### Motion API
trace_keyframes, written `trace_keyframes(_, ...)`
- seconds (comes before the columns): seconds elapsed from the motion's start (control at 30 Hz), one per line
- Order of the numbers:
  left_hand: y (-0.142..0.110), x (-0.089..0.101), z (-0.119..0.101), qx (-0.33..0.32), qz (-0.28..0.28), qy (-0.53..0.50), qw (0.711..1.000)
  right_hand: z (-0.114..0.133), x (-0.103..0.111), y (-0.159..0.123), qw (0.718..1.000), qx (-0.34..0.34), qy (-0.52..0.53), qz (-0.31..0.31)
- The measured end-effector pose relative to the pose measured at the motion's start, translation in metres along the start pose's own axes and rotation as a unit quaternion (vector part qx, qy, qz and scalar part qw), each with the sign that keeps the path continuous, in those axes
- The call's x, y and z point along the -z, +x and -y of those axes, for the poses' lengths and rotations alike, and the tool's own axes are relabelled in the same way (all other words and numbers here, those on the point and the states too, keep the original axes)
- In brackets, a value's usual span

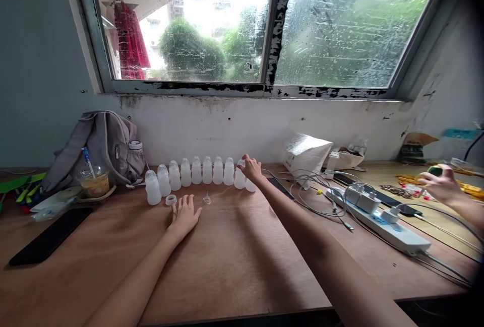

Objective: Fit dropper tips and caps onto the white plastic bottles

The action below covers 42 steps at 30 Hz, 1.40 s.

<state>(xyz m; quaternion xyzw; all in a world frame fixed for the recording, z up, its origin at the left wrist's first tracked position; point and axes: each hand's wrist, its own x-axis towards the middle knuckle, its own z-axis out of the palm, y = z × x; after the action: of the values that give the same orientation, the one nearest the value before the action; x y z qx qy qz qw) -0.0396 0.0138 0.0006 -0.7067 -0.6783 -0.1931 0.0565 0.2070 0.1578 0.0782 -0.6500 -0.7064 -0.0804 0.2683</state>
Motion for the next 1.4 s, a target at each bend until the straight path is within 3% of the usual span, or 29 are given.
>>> trace_keyframes(0.17, 0.005, -0.001, 0.014, 0.037, 0.025, 0.024, 0.999, -0.001, -0.002, -0.002, 1.0, 0.003, -0.006, 0.0)
trace_keyframes(0.27, 0.007, -0.001, 0.017, 0.048, 0.026, 0.029, 0.998, 0.004, 0.001, -0.01, 0.999, 0.018, -0.013, -0.049)
trace_keyframes(0.33, 0.007, -0.001, 0.016, 0.044, 0.015, 0.032, 0.998, 0.013, 0.003, -0.02, 0.993, 0.058, -0.005, -0.105)
trace_keyframes(0.4, 0.007, 0.0, 0.014, 0.032, -0.005, 0.035, 0.999, 0.027, 0.001, -0.034, 0.985, 0.123, 0.023, -0.121)
trace_keyframes(0.53, 0.007, 0.001, 0.013, 0.039, -0.048, 0.057, 0.996, 0.062, -0.021, -0.07, 0.969, 0.234, 0.078, 0.031)
trace_keyframes(0.6, 0.008, 0.001, 0.015, 0.059, -0.052, 0.062, 0.995, 0.077, -0.039, -0.088, 0.966, 0.229, 0.086, 0.081)
trace_keyframes(0.73, 0.01, 0.003, 0.022, 0.049, -0.029, 0.011, 0.998, 0.093, -0.062, -0.113, 0.966, 0.199, 0.129, 0.105)
trace_keyframes(0.87, 0.009, 0.006, 0.018, -0.035, -0.02, -0.082, 0.996, 0.085, -0.049, -0.124, 0.966, 0.194, 0.144, 0.091)
trace_keyframes(1.03, 0.001, 0.006, -0.004, -0.16, -0.014, -0.152, 0.975, 0.056, -0.024, -0.14, 0.963, 0.194, 0.173, 0.07)
trace_keyframes(1.13, -0.002, 0.0, -0.01, -0.132, -0.028, -0.131, 0.982, 0.043, -0.023, -0.148, 0.963, 0.173, 0.19, 0.084)
trace_keyframes(1.23, -0.002, -0.006, -0.011, -0.102, -0.002, -0.12, 0.987, 0.041, -0.027, -0.152, 0.954, 0.183, 0.209, 0.114)
trace_keyframes(1.4, -0.003, 0.001, -0.015, -0.121, -0.062, -0.217, 0.967, 0.047, -0.022, -0.156, 0.928, 0.218, 0.266, 0.147)
